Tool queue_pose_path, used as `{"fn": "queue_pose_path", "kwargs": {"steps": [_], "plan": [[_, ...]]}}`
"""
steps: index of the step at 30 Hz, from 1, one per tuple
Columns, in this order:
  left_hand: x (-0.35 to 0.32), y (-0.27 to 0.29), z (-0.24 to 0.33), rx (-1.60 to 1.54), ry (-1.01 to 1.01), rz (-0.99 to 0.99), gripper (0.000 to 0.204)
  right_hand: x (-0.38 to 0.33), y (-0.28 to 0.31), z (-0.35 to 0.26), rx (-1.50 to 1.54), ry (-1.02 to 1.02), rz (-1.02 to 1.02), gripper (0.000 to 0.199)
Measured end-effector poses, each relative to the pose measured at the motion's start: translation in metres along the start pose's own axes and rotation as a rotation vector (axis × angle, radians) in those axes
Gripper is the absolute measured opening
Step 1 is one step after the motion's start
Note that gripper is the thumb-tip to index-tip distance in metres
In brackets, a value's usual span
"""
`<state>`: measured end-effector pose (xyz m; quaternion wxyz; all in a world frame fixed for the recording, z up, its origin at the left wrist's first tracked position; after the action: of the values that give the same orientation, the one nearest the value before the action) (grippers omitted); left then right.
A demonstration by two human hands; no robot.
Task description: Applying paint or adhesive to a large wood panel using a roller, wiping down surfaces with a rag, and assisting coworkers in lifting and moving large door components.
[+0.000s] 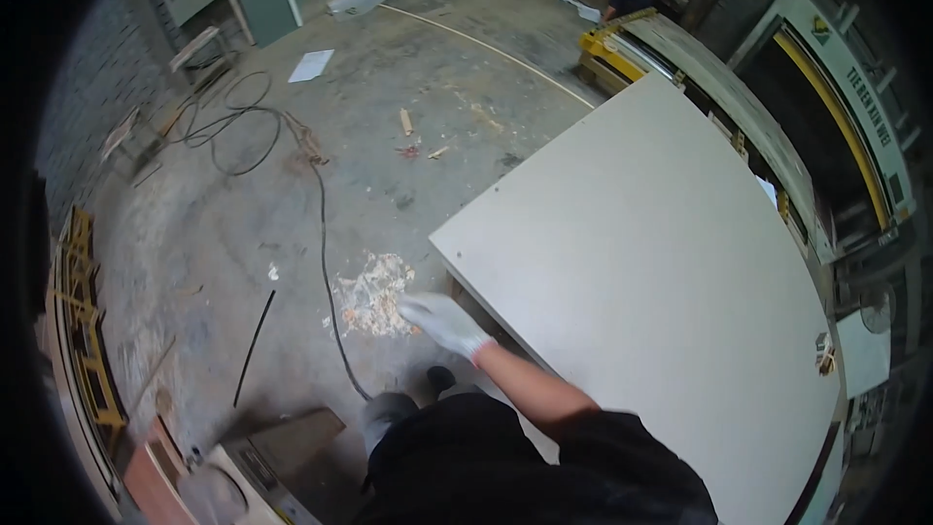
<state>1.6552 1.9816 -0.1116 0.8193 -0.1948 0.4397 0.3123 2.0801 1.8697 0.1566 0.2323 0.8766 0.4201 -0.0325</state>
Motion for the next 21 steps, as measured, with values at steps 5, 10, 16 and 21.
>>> {"fn": "queue_pose_path", "kwargs": {"steps": [5, 10, 16, 21], "plan": [[0.105, -0.014, 0.151, 0.152, -0.038, -0.086, 0.037, 0.236, 0.043, -0.087, -0.041, 0.197, 0.045, 0.048], [0.163, 0.067, 0.27, 0.263, -0.039, 0.004, 0.037, 0.403, 0.075, 0.029, -0.186, -0.019, 0.195, 0.05], [0.233, 0.152, 0.471, -0.123, 0.112, 0.353, 0.041, 0.339, 0.028, 0.296, -0.602, -0.456, -0.229, 0.049], [0.416, 0.139, 0.709, -0.095, 0.021, 0.316, 0.039, 0.267, 0.042, 0.371, -0.377, -0.743, 0.009, 0.033]]}}
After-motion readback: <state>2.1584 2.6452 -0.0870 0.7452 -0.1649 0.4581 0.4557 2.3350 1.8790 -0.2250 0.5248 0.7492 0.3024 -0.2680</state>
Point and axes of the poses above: each hand's wrist, its own x-axis towards the middle knuckle, its own y-axis out of the back of the hand, z = x × y, the point moved 9 cm from there along x, towards the middle knuckle, and after that the axes turned 13 degrees about -x, right-handed, at the moved point
